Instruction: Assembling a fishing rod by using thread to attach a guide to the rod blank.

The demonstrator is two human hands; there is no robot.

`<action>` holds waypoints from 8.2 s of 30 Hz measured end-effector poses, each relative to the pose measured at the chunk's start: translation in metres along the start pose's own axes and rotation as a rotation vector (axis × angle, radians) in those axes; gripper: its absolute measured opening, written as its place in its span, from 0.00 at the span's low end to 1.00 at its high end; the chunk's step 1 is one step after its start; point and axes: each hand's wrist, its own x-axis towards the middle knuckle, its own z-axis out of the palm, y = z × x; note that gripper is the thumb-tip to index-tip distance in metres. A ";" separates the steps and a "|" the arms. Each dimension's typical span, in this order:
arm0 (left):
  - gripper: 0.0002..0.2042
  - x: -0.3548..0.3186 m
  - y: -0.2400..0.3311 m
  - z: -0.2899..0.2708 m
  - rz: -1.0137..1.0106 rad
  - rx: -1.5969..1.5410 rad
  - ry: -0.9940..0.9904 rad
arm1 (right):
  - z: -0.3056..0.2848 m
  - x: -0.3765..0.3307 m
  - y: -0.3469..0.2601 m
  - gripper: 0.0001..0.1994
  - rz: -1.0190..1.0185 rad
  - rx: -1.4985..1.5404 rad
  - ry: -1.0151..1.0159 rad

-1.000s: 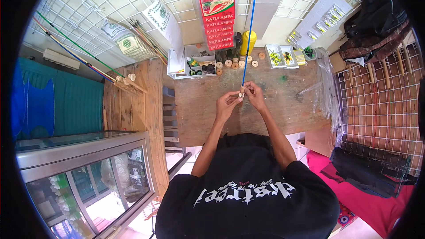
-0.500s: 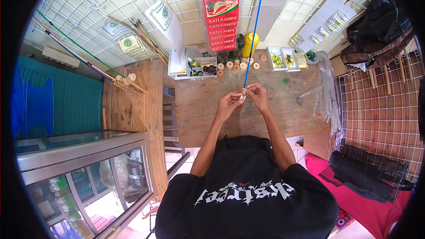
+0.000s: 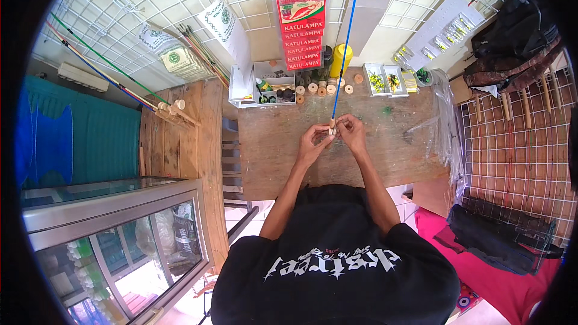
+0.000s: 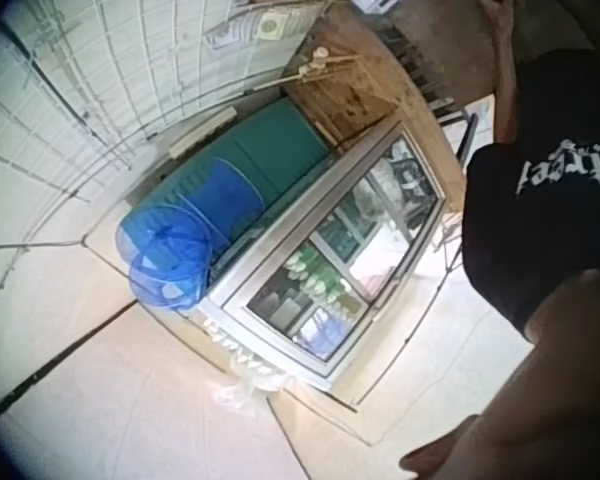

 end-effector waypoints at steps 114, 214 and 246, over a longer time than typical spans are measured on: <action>0.10 0.041 0.005 -0.020 0.008 0.517 -0.003 | 0.035 -0.055 -0.007 0.20 -0.301 -0.186 0.252; 0.12 0.023 -0.001 -0.028 -0.216 0.026 -0.175 | 0.018 -0.035 0.015 0.08 0.340 0.985 -0.101; 0.08 0.024 -0.005 -0.029 -0.245 -0.004 -0.149 | 0.026 -0.024 0.027 0.10 0.190 0.384 -0.181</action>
